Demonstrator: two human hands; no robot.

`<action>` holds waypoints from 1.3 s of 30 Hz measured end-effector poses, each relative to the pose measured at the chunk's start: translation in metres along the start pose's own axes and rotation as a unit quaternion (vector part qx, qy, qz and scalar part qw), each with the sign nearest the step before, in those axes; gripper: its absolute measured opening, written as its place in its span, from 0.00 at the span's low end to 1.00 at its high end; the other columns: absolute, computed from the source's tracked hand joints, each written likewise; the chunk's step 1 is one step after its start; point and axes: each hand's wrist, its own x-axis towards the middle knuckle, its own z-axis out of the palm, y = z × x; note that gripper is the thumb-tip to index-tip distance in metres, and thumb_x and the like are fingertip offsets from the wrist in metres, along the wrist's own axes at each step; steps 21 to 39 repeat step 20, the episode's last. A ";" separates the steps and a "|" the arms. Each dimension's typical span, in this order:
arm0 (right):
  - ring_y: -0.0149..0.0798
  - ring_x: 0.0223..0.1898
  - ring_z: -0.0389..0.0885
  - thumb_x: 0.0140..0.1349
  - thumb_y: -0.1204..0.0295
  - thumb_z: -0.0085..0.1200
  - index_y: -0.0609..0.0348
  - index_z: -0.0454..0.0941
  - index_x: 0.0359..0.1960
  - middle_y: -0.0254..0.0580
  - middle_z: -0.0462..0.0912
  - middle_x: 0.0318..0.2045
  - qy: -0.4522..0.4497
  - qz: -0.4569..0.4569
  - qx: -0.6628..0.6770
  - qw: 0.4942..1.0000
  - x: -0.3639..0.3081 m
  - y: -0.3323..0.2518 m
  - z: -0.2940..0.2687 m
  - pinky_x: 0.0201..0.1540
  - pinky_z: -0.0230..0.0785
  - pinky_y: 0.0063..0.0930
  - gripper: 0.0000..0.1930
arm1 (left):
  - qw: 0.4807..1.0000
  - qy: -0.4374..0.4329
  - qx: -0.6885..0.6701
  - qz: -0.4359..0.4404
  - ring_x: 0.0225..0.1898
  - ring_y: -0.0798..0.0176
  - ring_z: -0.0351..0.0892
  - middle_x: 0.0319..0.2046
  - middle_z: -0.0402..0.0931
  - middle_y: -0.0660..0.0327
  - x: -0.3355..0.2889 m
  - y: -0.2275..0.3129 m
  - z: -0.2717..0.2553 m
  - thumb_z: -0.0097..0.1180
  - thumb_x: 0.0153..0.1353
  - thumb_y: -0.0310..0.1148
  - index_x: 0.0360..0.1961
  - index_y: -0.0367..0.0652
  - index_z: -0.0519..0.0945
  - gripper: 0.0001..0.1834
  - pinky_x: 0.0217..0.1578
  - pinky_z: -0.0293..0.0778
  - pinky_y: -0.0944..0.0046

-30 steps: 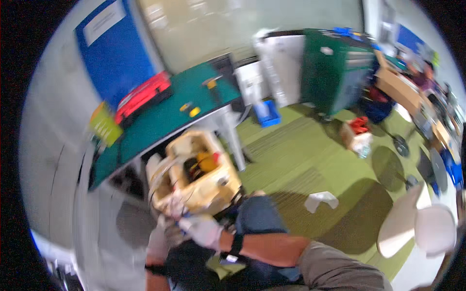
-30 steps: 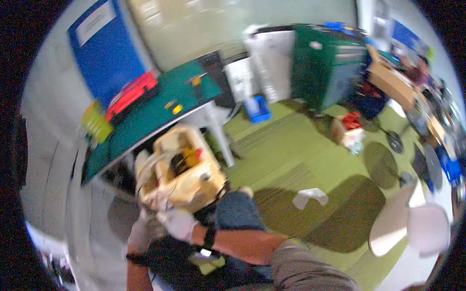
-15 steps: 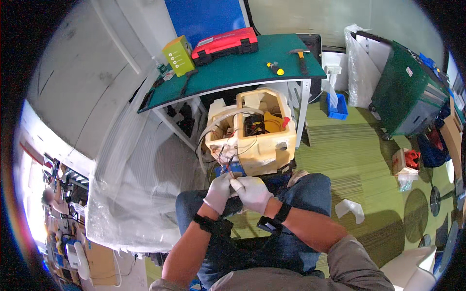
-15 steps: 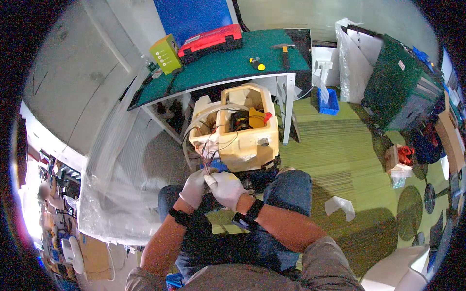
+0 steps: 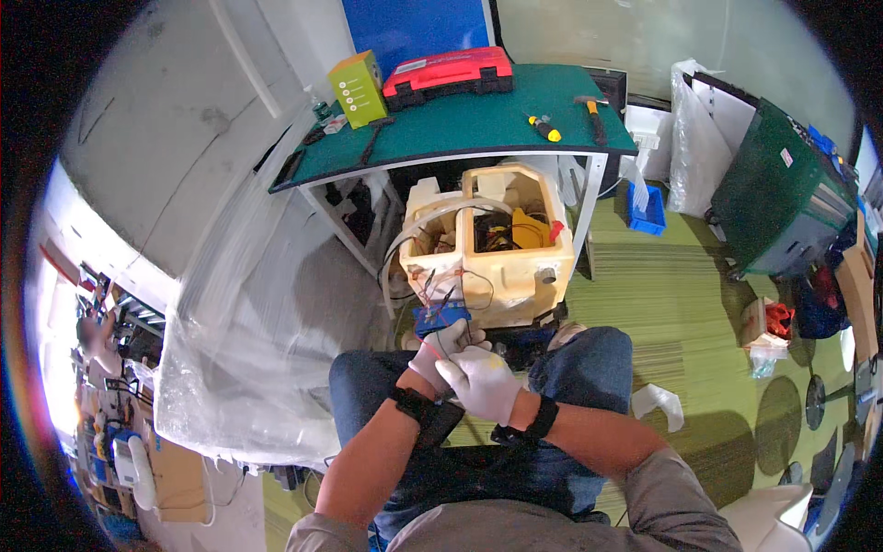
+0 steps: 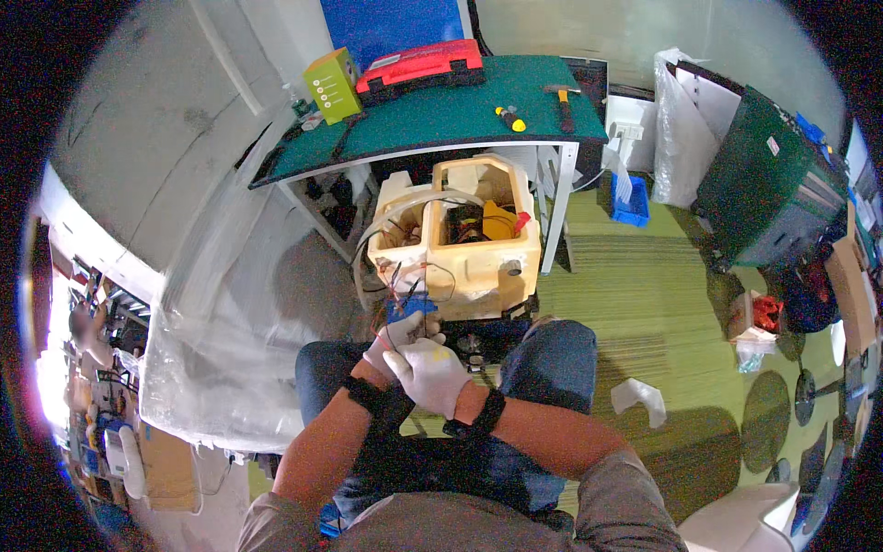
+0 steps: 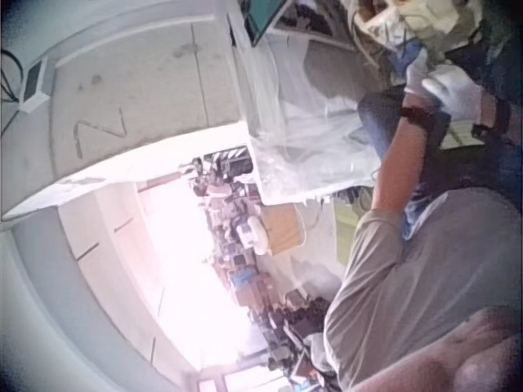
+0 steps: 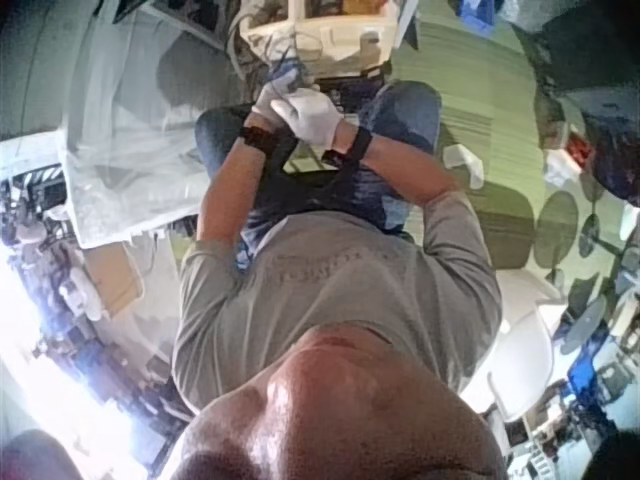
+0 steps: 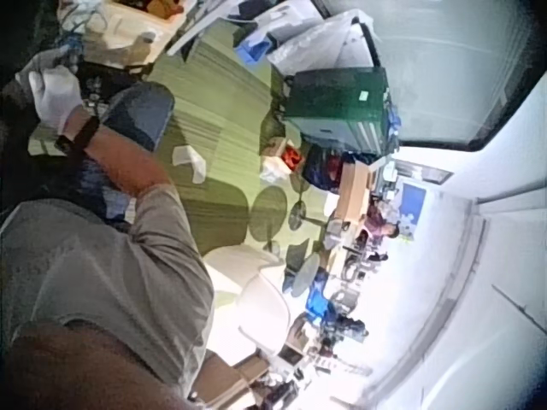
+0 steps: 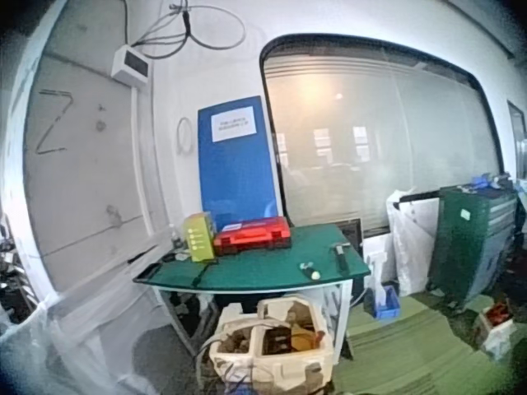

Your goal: Connecting electrical wires and using a screwdriver to repair a mechanical device housing.

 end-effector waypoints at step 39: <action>0.55 0.31 0.80 0.67 0.54 0.45 0.59 0.79 0.29 0.57 0.79 0.27 -0.217 0.144 -0.043 0.965 -0.001 0.014 -0.013 0.36 0.68 0.47 0.21 | 0.995 0.030 0.094 -0.029 0.35 0.52 0.80 0.38 0.79 0.53 -0.020 0.051 -0.022 0.46 0.67 0.52 0.51 0.36 0.72 0.27 0.42 0.78 0.55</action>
